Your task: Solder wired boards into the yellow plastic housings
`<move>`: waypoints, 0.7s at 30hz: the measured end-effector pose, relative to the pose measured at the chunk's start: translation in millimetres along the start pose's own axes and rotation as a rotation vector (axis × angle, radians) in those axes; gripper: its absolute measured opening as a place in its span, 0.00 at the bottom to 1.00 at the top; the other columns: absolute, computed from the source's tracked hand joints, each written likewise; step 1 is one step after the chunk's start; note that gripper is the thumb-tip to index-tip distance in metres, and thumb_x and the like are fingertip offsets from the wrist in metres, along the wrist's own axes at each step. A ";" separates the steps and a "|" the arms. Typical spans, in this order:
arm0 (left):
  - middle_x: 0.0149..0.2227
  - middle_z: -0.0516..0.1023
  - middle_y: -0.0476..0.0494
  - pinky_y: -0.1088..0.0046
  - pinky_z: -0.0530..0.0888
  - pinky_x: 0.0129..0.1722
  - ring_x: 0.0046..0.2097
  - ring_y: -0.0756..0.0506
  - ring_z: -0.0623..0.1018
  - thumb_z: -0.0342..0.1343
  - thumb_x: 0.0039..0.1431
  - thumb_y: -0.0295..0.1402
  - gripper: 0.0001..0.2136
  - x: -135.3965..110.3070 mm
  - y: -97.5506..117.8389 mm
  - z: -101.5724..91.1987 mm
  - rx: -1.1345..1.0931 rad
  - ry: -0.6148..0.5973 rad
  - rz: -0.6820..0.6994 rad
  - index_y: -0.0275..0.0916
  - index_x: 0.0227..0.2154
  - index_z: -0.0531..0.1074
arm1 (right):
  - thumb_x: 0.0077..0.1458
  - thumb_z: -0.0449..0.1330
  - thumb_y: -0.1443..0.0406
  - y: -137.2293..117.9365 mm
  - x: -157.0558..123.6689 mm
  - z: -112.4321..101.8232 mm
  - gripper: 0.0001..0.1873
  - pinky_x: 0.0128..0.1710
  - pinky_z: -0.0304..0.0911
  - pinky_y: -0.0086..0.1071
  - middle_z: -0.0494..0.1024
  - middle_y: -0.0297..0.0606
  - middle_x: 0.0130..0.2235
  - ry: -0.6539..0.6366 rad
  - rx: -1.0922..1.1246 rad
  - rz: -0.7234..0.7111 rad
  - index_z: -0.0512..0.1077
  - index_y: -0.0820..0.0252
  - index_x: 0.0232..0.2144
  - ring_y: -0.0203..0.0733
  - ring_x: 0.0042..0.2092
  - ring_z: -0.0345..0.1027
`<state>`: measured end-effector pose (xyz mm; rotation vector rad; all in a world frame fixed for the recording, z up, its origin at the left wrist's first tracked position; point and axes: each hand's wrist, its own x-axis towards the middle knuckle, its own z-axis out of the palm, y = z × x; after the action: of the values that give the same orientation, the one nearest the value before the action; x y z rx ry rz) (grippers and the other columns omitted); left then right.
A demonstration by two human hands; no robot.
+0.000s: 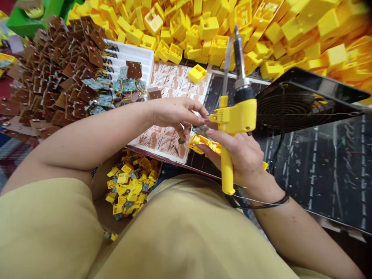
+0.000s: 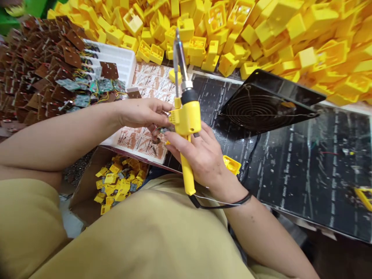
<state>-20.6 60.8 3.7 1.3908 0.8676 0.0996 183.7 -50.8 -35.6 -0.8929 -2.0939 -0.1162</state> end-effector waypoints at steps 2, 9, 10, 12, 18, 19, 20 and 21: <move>0.29 0.82 0.44 0.66 0.79 0.39 0.33 0.46 0.83 0.65 0.59 0.34 0.06 2.4 -6.5 10.2 -0.176 -0.113 -0.084 0.38 0.35 0.81 | 0.61 0.67 0.70 -1.0 1.4 -1.8 0.21 0.42 0.79 0.35 0.82 0.31 0.40 0.023 -0.013 0.044 0.69 0.48 0.53 0.42 0.41 0.81; 0.37 0.86 0.44 0.71 0.79 0.44 0.36 0.48 0.84 0.72 0.53 0.41 0.16 -15.5 -31.5 18.1 -0.373 -0.097 0.096 0.38 0.41 0.80 | 0.59 0.69 0.68 -4.9 -2.7 -8.9 0.19 0.40 0.80 0.29 0.83 0.29 0.43 0.145 0.277 0.452 0.71 0.49 0.50 0.39 0.39 0.82; 0.40 0.87 0.44 0.71 0.78 0.48 0.40 0.48 0.85 0.73 0.52 0.40 0.18 -18.6 -34.3 20.8 -0.328 -0.054 0.159 0.39 0.44 0.81 | 0.58 0.69 0.68 -6.0 -3.2 -8.9 0.19 0.41 0.80 0.28 0.83 0.29 0.42 0.164 0.345 0.501 0.71 0.49 0.50 0.39 0.40 0.82; 0.48 0.86 0.44 0.70 0.76 0.54 0.48 0.47 0.84 0.73 0.52 0.39 0.21 -22.5 -38.6 30.8 -0.233 0.074 0.299 0.42 0.49 0.81 | 0.58 0.70 0.67 -8.4 -3.8 -8.6 0.20 0.41 0.79 0.27 0.83 0.28 0.41 0.198 0.450 0.556 0.71 0.49 0.50 0.39 0.41 0.82; 0.42 0.86 0.45 0.72 0.78 0.51 0.45 0.48 0.83 0.71 0.55 0.42 0.12 -13.2 -37.4 73.2 -0.340 0.532 0.525 0.39 0.35 0.84 | 0.58 0.69 0.70 -18.1 -5.1 -6.0 0.21 0.40 0.79 0.25 0.82 0.28 0.39 0.228 0.494 0.550 0.70 0.49 0.51 0.37 0.39 0.81; 0.40 0.86 0.45 0.73 0.78 0.49 0.44 0.49 0.83 0.71 0.56 0.41 0.10 -11.1 -35.4 78.1 -0.425 0.549 0.486 0.39 0.33 0.83 | 0.59 0.68 0.69 -19.9 -6.3 -4.4 0.21 0.40 0.79 0.26 0.82 0.29 0.39 0.238 0.471 0.543 0.69 0.49 0.51 0.38 0.39 0.82; 0.39 0.86 0.46 0.73 0.78 0.48 0.43 0.49 0.83 0.70 0.57 0.39 0.08 -9.7 -33.2 81.9 -0.515 0.543 0.432 0.39 0.32 0.82 | 0.59 0.68 0.69 -21.4 -7.9 -2.5 0.20 0.40 0.80 0.28 0.82 0.31 0.40 0.245 0.430 0.528 0.69 0.50 0.51 0.39 0.40 0.82; 0.38 0.86 0.46 0.74 0.79 0.46 0.43 0.49 0.83 0.68 0.59 0.36 0.06 -8.9 -31.1 84.7 -0.601 0.522 0.377 0.39 0.32 0.82 | 0.60 0.68 0.68 -22.7 -10.0 -0.4 0.20 0.40 0.80 0.29 0.83 0.32 0.41 0.244 0.377 0.504 0.69 0.51 0.52 0.40 0.40 0.82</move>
<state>9.4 -19.8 -25.2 0.9434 0.8852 0.9689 173.6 -73.4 -37.7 -1.0773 -1.5435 0.4012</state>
